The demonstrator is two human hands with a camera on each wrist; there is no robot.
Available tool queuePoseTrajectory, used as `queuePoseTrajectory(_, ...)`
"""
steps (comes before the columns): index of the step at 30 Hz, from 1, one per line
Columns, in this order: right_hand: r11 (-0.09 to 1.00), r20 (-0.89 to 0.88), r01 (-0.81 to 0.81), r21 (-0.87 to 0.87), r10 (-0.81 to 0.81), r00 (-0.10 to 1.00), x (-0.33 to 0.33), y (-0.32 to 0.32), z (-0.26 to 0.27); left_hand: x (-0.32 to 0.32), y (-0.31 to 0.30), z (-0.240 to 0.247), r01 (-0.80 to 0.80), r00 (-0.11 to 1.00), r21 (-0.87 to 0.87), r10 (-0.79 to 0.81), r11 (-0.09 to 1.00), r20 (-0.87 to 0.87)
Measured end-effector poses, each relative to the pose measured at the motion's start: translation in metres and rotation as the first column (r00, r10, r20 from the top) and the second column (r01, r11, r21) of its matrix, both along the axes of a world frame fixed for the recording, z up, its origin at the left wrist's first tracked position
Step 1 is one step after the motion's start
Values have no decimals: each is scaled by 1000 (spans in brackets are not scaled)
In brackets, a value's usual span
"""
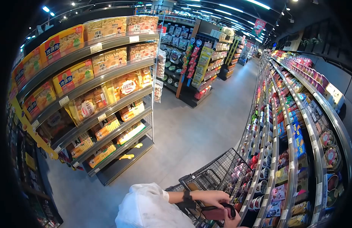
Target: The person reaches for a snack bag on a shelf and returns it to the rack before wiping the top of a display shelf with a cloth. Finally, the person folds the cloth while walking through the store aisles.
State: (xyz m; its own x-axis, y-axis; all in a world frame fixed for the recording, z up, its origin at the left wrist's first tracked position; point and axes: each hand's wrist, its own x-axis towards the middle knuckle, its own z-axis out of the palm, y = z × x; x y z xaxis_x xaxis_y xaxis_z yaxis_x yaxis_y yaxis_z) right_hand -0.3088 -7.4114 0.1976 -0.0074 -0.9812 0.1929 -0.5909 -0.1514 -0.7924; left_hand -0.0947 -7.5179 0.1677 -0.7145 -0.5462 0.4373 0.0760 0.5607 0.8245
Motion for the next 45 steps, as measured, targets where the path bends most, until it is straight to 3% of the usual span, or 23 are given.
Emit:
queuePoseTrajectory(3, 998, -57, 25, -56, -28, 998, 10, -4, -10, 12, -8, -8, 1, 995, -21, 1, 1000, 102)
queuePoseTrajectory(6, 1000, 135, -22, -19, 25, 991, 27, 2, -7, 24, -8, -5, 39, 992, -57, -31, 998, 123)
queuePoseTrajectory(8, 998, 44, -54, 18, 53, 998, 28, 9, -14, 35, 0, 13, 80, 992, -119, -68, 990, 106)
queuePoseTrajectory(11, 995, -119, -90, 41, 94, 988, 29, 16, -18, 38, 15, 18, 98, 990, -61, -91, 993, 108)
queuePoseTrajectory(14, 990, -97, -137, 14, 138, 986, 30, 33, -1, 38, 35, 19, 58, 994, -42, -54, 997, 93)
queuePoseTrajectory(15, 978, -221, -164, 129, 190, 957, 36, 41, 27, 36, 41, 16, 55, 994, -14, -54, 998, 99)
queuePoseTrajectory(20, 993, 181, -117, 25, 110, 977, 46, 57, -30, 47, 76, 8, 33, 994, 32, -36, 999, 106)
queuePoseTrajectory(21, 993, 242, -113, 17, 106, 964, 52, 58, -40, 56, 85, 23, 23, 984, 89, -38, 996, 175)
queuePoseTrajectory(24, 984, 340, -172, 38, 149, 929, 77, 56, -53, 81, 97, 18, -87, 966, 134, 50, 987, 254)
queuePoseTrajectory(25, 975, 347, -213, 64, 178, 921, 87, 53, -50, 90, 101, 14, -125, 974, 88, 106, 988, 200)
queuePoseTrajectory(27, 938, 348, -308, 157, 239, 906, 100, 47, -44, 111, 101, 7, -182, 967, 132, 152, 975, 204)
queuePoseTrajectory(31, 925, 237, -374, 72, 349, 907, 140, 18, -44, 167, 95, 20, -295, 951, 108, 281, 949, 129)
queuePoseTrajectory(34, 933, 308, -351, 83, 311, 899, 191, -6, -31, 220, 83, 20, -440, 897, 154, 425, 884, 123)
queuePoseTrajectory(35, 912, 244, -373, 172, 328, 913, 196, -20, -53, 240, 78, 21, -486, 874, 146, 474, 862, 108)
queuePoseTrajectory(38, 959, 279, -266, -92, 282, 918, 268, -60, -62, 303, 60, 19, -602, 798, 140, 594, 786, 101)
queuePoseTrajectory(41, 978, 385, -207, -34, 204, 900, 336, -106, -68, 366, 39, 24, -678, 734, 62, 672, 732, 95)
queuePoseTrajectory(42, 976, 398, -216, -4, 200, 895, 356, -121, -63, 384, 32, 25, -673, 739, 111, 666, 731, 100)
queuePoseTrajectory(44, 937, 271, -346, -43, 344, 899, 390, -147, -50, 413, 17, 29, -655, 754, 211, 649, 726, 106)
queuePoseTrajectory(45, 894, 204, -438, -95, 448, 870, 406, -157, -43, 426, 6, 26, -667, 742, 155, 668, 729, 56)
